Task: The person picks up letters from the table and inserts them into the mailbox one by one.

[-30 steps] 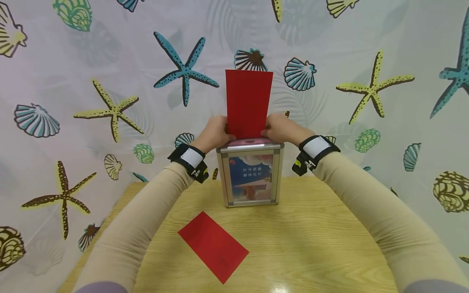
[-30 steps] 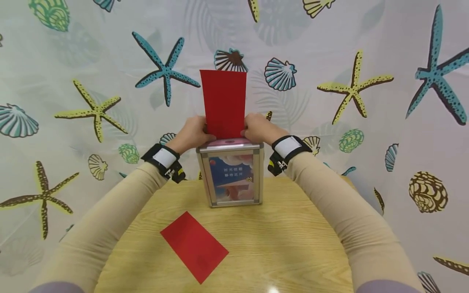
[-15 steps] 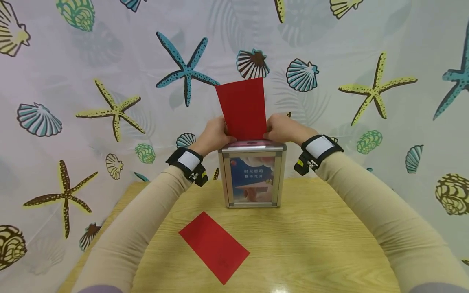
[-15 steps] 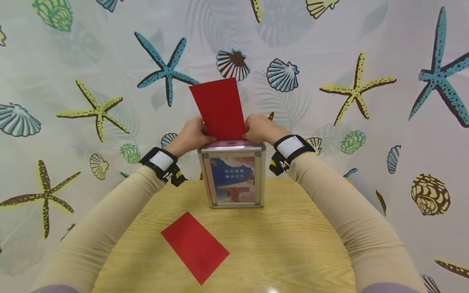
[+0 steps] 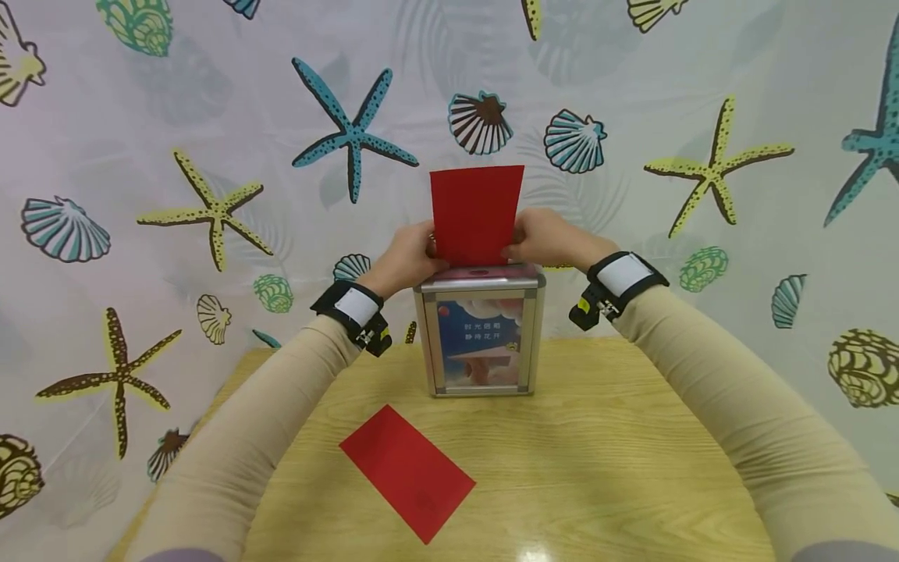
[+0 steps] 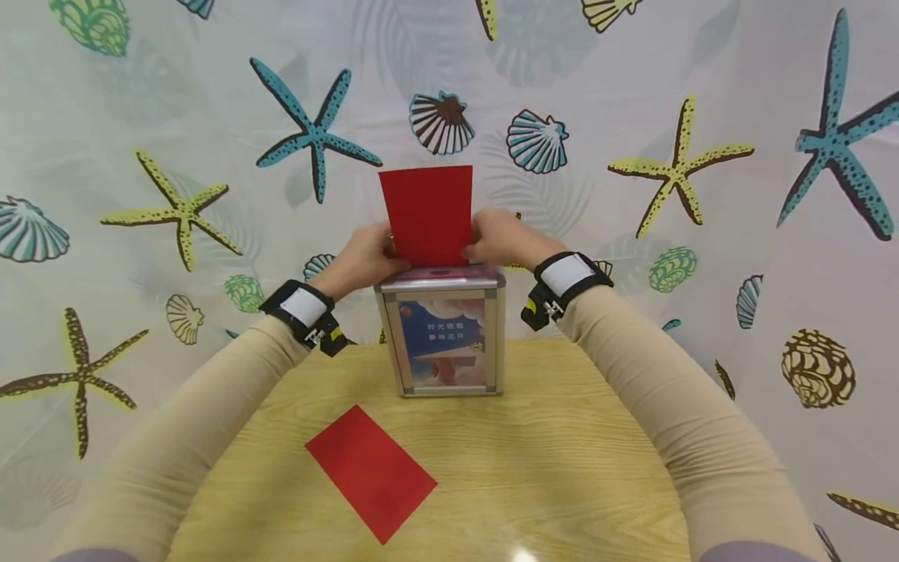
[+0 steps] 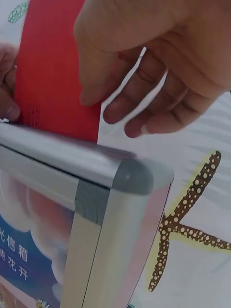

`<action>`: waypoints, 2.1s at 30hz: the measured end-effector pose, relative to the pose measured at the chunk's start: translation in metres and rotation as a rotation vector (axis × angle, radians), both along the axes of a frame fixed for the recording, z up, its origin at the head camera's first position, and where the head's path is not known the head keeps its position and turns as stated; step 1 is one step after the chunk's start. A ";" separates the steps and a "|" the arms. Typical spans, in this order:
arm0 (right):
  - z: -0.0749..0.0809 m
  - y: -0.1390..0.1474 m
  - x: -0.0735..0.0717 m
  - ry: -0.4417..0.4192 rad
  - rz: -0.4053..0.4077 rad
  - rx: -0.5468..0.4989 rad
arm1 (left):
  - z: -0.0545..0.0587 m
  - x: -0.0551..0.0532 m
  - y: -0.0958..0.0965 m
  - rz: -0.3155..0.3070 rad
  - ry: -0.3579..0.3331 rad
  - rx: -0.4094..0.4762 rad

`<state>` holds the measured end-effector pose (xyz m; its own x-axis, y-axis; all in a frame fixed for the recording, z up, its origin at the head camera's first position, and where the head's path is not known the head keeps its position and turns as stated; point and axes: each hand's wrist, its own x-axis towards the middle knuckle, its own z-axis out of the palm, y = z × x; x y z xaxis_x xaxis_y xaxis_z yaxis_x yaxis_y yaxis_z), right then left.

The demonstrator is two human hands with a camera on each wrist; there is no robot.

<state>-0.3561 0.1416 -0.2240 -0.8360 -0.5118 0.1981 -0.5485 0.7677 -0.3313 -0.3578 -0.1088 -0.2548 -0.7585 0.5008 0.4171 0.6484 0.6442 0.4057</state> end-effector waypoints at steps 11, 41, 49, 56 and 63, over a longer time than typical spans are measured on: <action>0.010 0.002 0.002 0.007 0.076 -0.038 | 0.023 0.012 -0.007 0.008 -0.039 -0.003; 0.010 -0.007 0.003 0.049 0.012 -0.193 | 0.026 0.012 -0.007 0.048 -0.059 0.076; -0.004 -0.006 0.001 0.061 0.028 -0.195 | 0.025 0.013 -0.004 0.046 0.002 0.100; -0.002 -0.001 0.003 0.227 0.062 -0.284 | 0.014 0.010 -0.003 0.037 -0.016 0.056; -0.002 -0.001 0.002 0.247 0.089 -0.225 | 0.009 0.010 -0.003 0.049 -0.023 0.041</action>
<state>-0.3543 0.1402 -0.2259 -0.7025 -0.5013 0.5052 -0.6950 0.6361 -0.3352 -0.3483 -0.1114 -0.2461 -0.7911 0.4461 0.4185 0.6070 0.6574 0.4466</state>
